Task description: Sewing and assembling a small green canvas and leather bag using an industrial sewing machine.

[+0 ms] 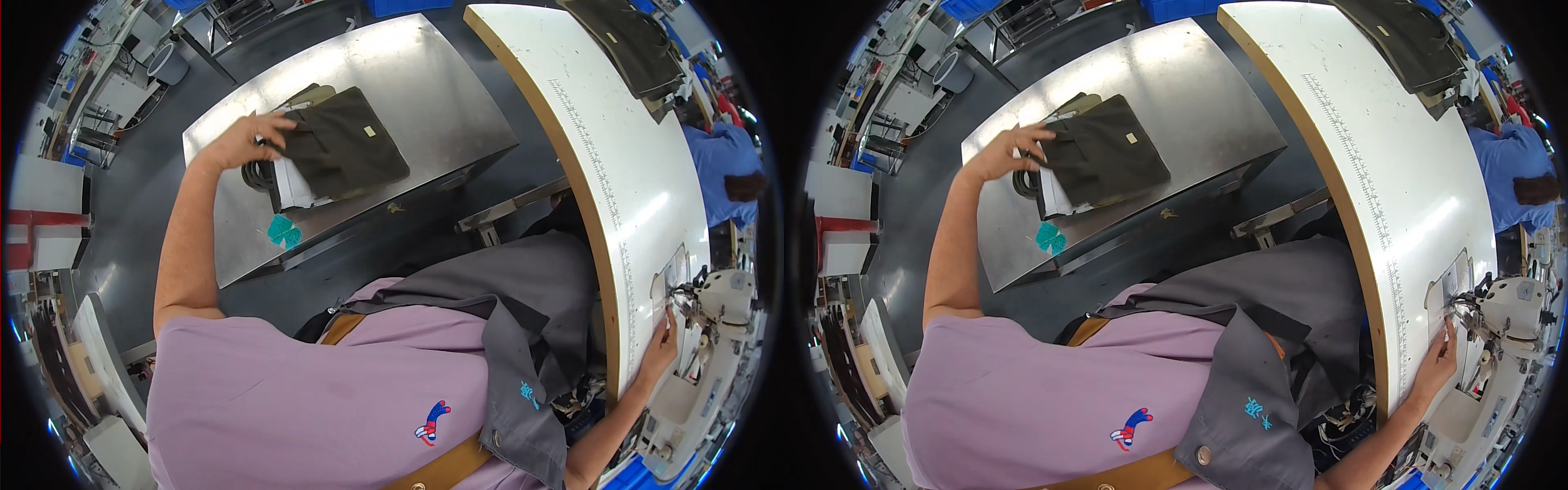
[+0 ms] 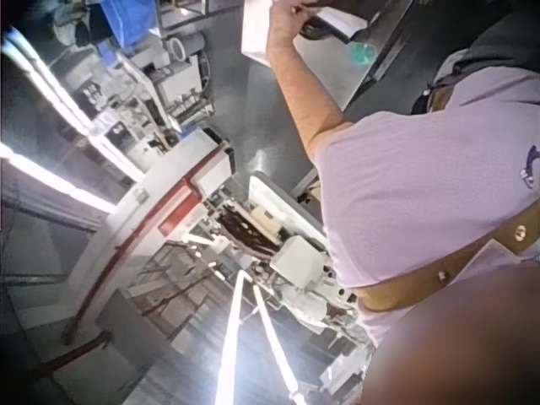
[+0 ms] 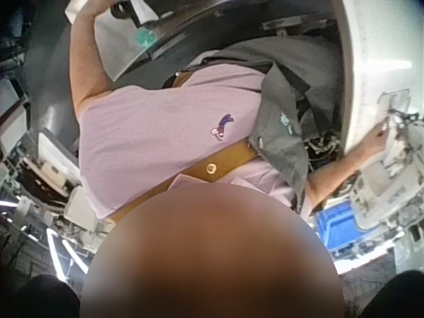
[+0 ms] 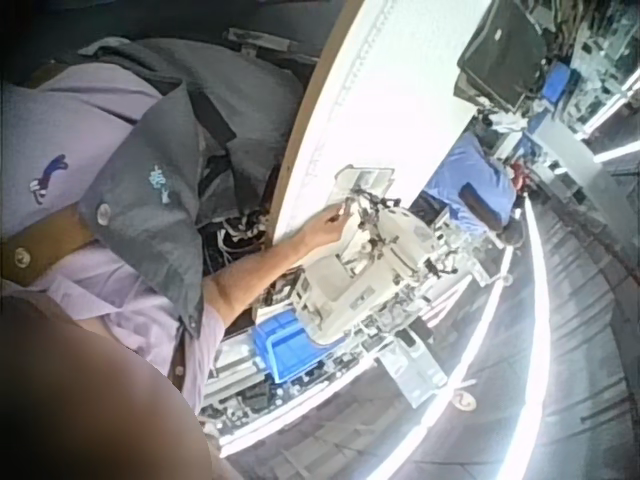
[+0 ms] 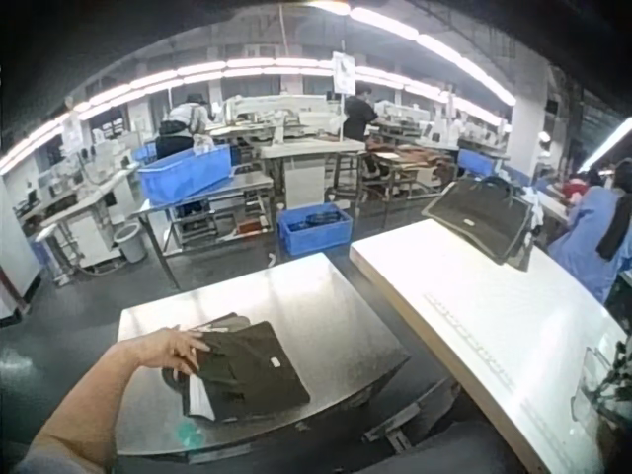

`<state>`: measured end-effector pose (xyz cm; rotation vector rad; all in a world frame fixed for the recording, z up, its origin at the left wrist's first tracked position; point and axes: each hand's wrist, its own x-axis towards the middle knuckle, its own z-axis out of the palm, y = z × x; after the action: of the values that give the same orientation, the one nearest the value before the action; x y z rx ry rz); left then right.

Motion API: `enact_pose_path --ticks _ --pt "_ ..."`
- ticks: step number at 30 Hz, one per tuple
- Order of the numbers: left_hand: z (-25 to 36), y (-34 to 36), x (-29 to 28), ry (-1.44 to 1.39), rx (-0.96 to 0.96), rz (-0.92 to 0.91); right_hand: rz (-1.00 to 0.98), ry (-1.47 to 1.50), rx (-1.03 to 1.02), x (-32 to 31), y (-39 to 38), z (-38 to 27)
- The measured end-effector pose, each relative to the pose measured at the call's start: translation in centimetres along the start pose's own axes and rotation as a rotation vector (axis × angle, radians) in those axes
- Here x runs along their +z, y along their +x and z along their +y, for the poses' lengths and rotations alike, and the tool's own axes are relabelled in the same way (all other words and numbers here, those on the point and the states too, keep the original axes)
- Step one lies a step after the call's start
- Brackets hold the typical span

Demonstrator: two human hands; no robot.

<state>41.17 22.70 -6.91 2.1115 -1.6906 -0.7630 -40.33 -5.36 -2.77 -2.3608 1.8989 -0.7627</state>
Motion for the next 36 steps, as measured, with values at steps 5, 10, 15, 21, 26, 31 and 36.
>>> enact_pose_path --ticks 5,10,15,21,26,31,36 --pt "-1.2 -1.6 2.4 0.579 -0.143 -0.061 -0.052 -0.034 0.057 -0.6 0.6 -2.5" --pt "-2.8 -1.4 3.0 0.75 -0.099 -0.048 -0.028 -0.007 0.048 0.0 0.8 -1.8" --pt "-0.5 1.5 3.5 0.903 -0.357 -0.184 -0.03 -0.06 0.127 -1.0 -0.1 -3.1" --pt "11.9 10.9 1.4 0.629 0.027 0.16 -0.042 0.048 0.195 -0.7 -0.2 -6.6" --pt "28.3 22.2 0.3 0.407 0.545 0.469 0.029 0.102 0.142 -1.3 -0.5 -6.1" --pt "44.0 33.7 1.6 0.281 0.509 0.283 0.035 0.075 0.055 -1.3 -0.3 -5.9" --pt "49.8 48.5 2.8 0.268 0.48 0.444 0.021 0.13 0.069 -1.7 -0.4 -5.7"
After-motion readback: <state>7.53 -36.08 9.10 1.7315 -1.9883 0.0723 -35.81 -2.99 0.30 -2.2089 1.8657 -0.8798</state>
